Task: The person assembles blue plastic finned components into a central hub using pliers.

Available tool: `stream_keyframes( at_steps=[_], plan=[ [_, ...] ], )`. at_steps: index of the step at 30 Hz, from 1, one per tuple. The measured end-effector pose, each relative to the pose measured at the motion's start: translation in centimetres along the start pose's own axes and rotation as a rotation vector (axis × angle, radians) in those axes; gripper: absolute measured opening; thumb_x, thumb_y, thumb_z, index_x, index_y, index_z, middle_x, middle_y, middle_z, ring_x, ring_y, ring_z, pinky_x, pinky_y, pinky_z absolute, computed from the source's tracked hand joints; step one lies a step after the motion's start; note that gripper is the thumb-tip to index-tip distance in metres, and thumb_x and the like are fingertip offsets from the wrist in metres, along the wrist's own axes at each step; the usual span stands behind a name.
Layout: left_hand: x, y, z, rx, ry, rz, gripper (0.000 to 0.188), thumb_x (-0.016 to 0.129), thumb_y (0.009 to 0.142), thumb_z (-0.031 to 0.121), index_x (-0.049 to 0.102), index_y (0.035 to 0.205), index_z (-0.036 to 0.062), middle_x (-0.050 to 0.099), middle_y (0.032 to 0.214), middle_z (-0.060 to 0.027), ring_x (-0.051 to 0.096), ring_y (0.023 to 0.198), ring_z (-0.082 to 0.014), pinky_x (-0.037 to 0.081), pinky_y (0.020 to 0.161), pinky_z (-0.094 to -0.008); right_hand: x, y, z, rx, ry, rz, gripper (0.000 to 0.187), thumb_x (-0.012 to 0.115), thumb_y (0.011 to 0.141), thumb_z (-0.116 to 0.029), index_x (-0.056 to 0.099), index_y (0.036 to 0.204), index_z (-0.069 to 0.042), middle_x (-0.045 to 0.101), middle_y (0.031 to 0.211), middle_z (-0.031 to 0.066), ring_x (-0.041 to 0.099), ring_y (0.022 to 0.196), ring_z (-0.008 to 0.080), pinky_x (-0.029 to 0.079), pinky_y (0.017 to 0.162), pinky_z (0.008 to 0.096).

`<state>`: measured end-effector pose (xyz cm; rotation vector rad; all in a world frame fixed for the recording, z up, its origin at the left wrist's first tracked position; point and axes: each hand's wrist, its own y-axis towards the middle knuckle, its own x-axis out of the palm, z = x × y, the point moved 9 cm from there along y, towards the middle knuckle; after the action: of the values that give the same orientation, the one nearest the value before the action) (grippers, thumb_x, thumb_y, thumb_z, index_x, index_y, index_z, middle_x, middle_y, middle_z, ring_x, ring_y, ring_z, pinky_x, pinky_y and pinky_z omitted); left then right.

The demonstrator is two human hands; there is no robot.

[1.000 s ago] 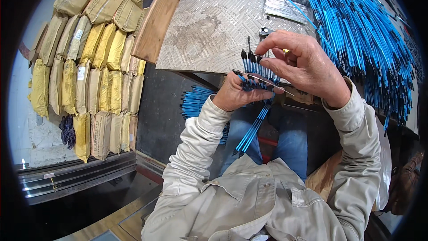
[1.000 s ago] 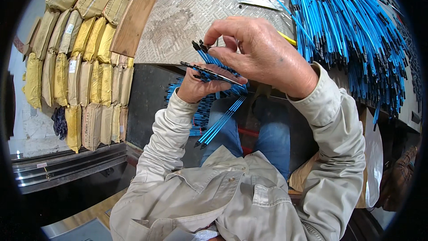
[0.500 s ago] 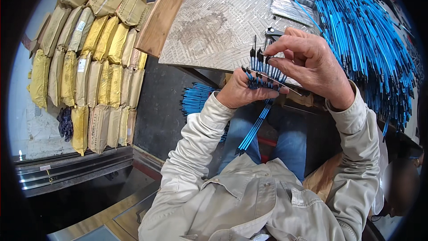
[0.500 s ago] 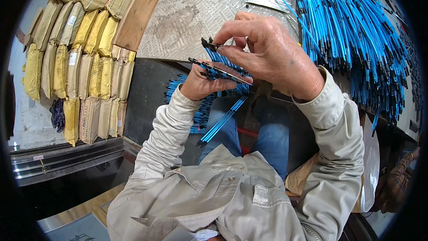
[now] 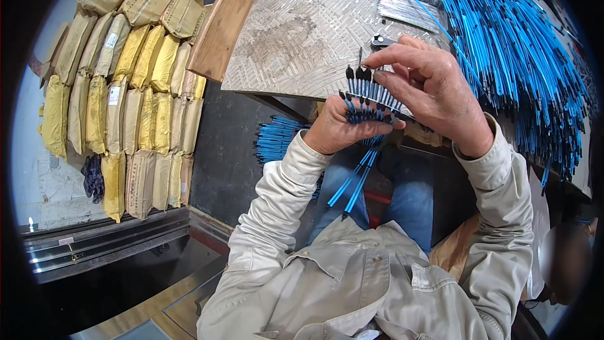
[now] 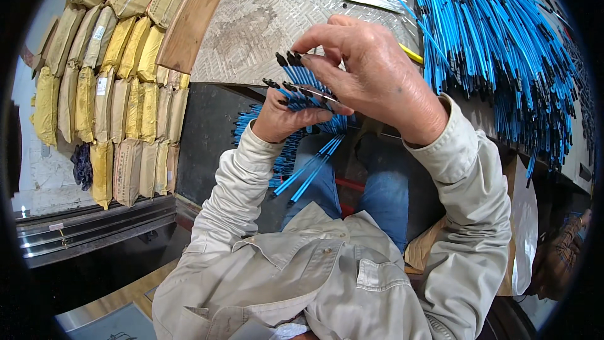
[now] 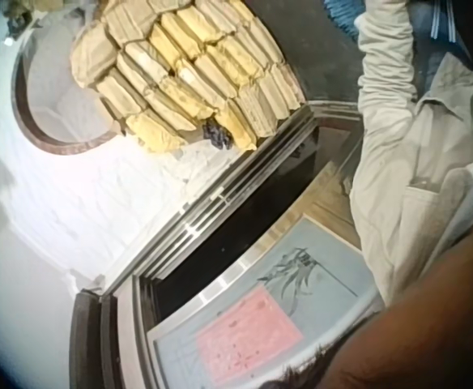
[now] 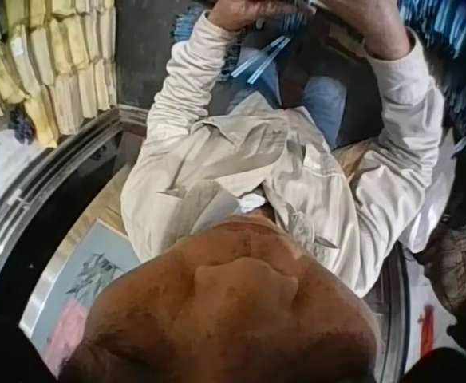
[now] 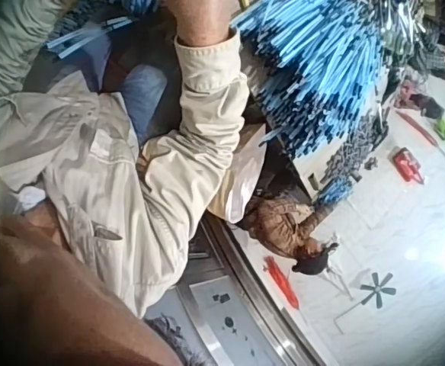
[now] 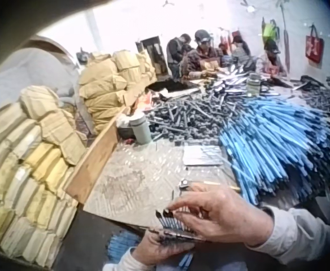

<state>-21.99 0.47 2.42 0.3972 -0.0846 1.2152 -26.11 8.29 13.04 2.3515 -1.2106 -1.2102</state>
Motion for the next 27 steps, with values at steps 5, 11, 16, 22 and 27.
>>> stream_keyframes(
  at_steps=[5, 11, 16, 22, 27],
  plan=[
    [-0.2, 0.0, -0.1, -0.056, 0.001, 0.02, 0.02, 0.066, 0.079, 0.0, 0.064, 0.099, 0.0005, 0.067, 0.094, -0.0101, 0.063, 0.093, -0.0196, 0.052, 0.079, -0.0286, 0.4, 0.5, 0.5, 0.063, 0.063, -0.079, 0.014, 0.067, 0.078, -0.006, 0.065, 0.092, -0.004, 0.049, 0.07, 0.0004, 0.041, 0.056, 0.0074, 0.031, 0.048, 0.0232],
    [0.1, 0.2, 0.6, 0.028, 0.17, -0.052, 0.021, 0.067, 0.079, 0.0, 0.064, 0.099, 0.0011, 0.067, 0.094, -0.0086, 0.062, 0.094, -0.0169, 0.051, 0.081, -0.0279, 0.5, 1.2, -0.4, 0.009, 0.016, -0.123, 0.01, 0.068, 0.077, -0.008, 0.064, 0.085, -0.003, 0.046, 0.068, -0.0002, 0.041, 0.055, 0.0088, 0.031, 0.047, 0.0239],
    [0.2, 0.1, 0.3, 0.043, 0.171, -0.075, 0.021, 0.067, 0.078, 0.0, 0.065, 0.099, 0.0015, 0.067, 0.096, -0.0072, 0.062, 0.093, -0.0149, 0.05, 0.082, -0.0282, 0.3, 1.4, -1.1, -0.043, -0.049, -0.112, 0.01, 0.069, 0.077, -0.009, 0.064, 0.082, -0.003, 0.045, 0.066, -0.0003, 0.041, 0.056, 0.0089, 0.031, 0.048, 0.0243],
    [0.1, 0.1, 0.1, -0.024, 0.114, -0.023, 0.023, 0.069, 0.077, 0.0, 0.065, 0.1, 0.0021, 0.068, 0.097, -0.0064, 0.061, 0.093, -0.0147, 0.049, 0.084, -0.0295, 1.3, 0.8, 0.3, 0.008, 0.122, -0.088, 0.011, 0.071, 0.075, -0.01, 0.064, 0.081, -0.004, 0.047, 0.068, -0.0007, 0.041, 0.058, 0.008, 0.031, 0.05, 0.0237],
    [0.1, 0.4, 0.8, 0.029, 0.252, -0.115, 0.027, 0.07, 0.075, -0.001, 0.065, 0.101, 0.0024, 0.068, 0.096, -0.0061, 0.061, 0.095, -0.0151, 0.047, 0.086, -0.0304, 1.2, 0.7, -0.6, -0.112, 0.179, -0.066, 0.011, 0.07, 0.076, -0.009, 0.064, 0.083, -0.004, 0.048, 0.07, -0.0011, 0.04, 0.057, 0.0061, 0.03, 0.048, 0.0223]
  ],
)
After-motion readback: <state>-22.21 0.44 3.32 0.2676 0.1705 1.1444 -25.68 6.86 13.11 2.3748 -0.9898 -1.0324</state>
